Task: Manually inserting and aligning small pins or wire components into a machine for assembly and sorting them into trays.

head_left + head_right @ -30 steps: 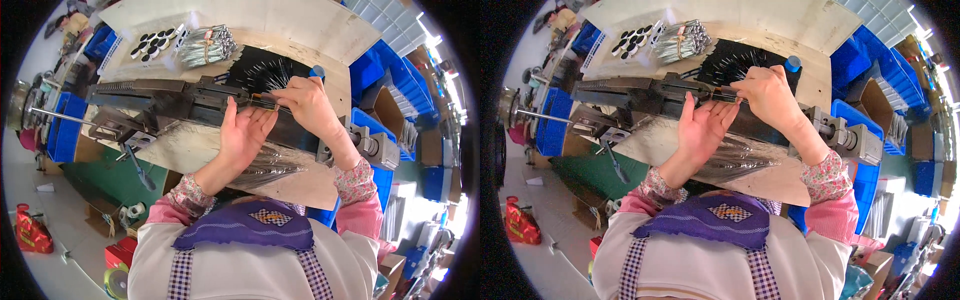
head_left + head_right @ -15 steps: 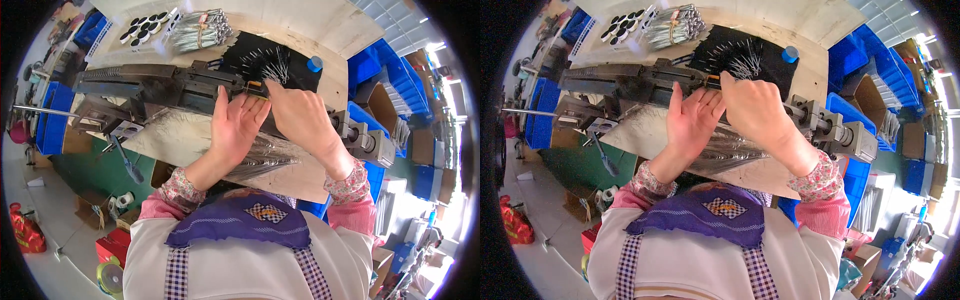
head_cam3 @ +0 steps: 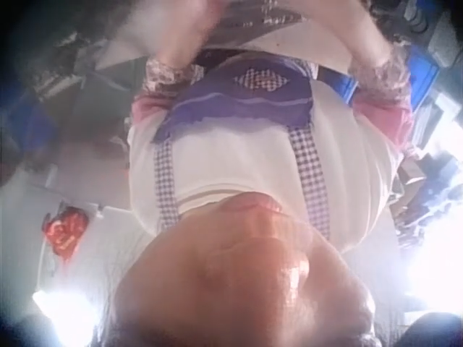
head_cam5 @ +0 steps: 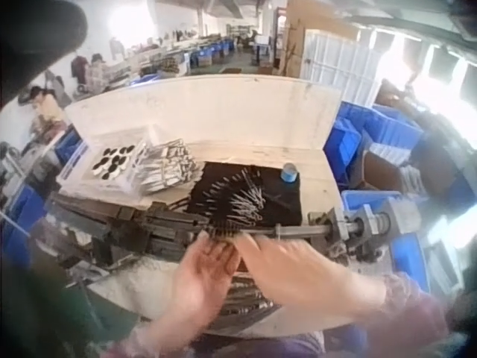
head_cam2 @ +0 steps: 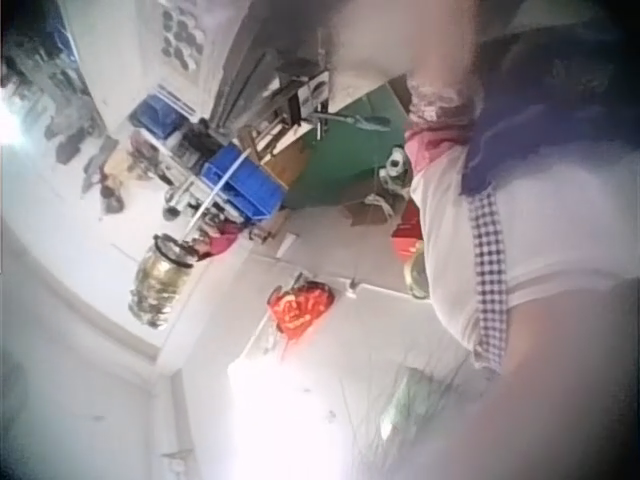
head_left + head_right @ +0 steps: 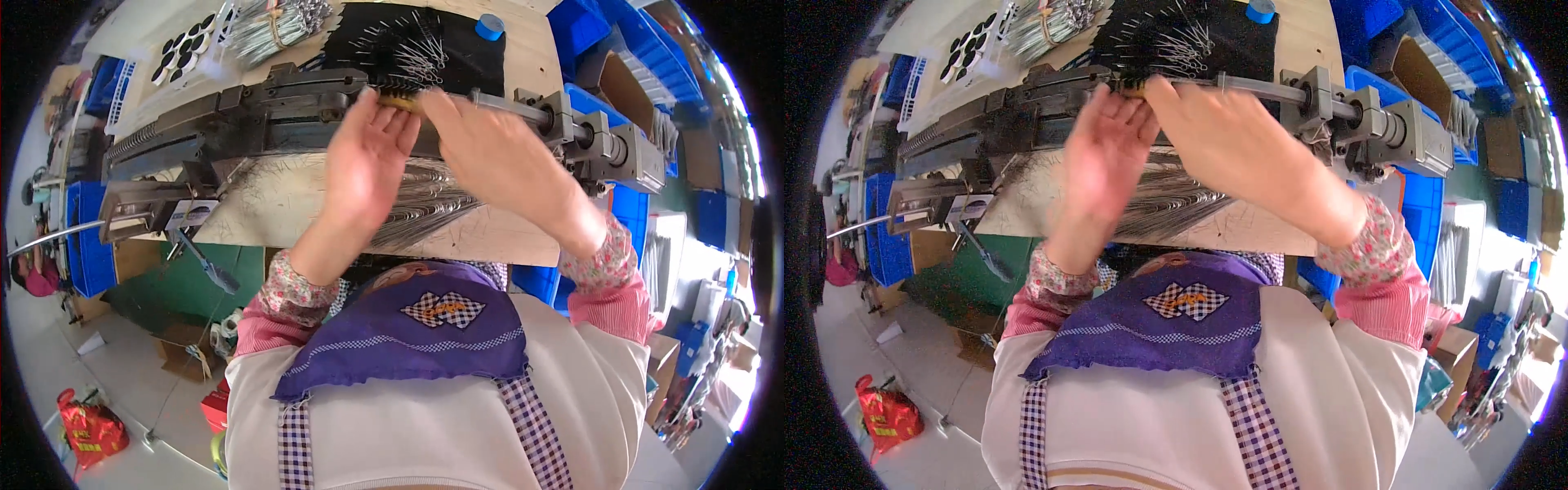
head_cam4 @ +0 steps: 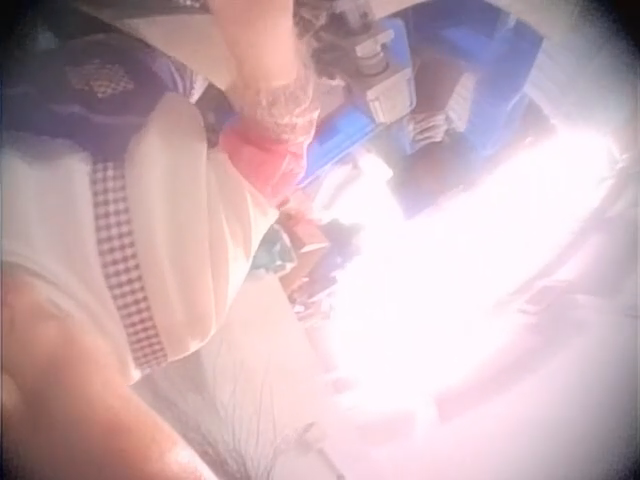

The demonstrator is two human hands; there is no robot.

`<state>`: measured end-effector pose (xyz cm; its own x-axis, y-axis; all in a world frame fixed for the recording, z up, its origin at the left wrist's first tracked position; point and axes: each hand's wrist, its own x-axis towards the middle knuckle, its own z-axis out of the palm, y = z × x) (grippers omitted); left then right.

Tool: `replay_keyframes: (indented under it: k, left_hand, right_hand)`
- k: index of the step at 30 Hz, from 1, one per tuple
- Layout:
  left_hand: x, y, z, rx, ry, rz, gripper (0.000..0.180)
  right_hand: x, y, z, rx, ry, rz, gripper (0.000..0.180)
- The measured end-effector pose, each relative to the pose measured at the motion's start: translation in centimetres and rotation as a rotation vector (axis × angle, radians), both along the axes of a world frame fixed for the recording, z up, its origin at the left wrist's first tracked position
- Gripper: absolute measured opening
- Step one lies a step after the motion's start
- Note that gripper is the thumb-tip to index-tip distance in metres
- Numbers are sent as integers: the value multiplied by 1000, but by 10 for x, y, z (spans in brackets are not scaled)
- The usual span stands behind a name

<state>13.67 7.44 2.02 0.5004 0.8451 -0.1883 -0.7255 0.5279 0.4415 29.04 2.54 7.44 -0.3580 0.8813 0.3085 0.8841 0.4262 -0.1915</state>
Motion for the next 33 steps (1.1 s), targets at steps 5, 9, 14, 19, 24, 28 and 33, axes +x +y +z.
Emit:
replay_keyframes:
  k: [5,9,14,19,24,28,33]
  left_hand:
    - [32,-26,-42,-74,22,20,29]
    - [14,-44,-30,-95,111,-73,42]
    - [-120,-55,-21,1246,716,20,64]
    - [-302,-64,-80,699,2878,570,85]
    - [-359,-77,-53,45,2507,466,81]
    - [-291,-72,-74,91,2399,550,73]
    - [-149,-58,-12,1144,1831,690,67]
  right_hand:
    - [16,-46,-84,-433,-59,-14,19]
    - [7,-29,-94,-722,-196,40,17]
    - [25,-42,-114,-546,92,82,17]
    - [31,-47,-106,-454,420,54,16]
    - [34,-49,-97,-500,548,17,20]
    - [39,-59,-83,-416,572,-122,24]
    - [59,-78,-8,-38,539,-195,14]
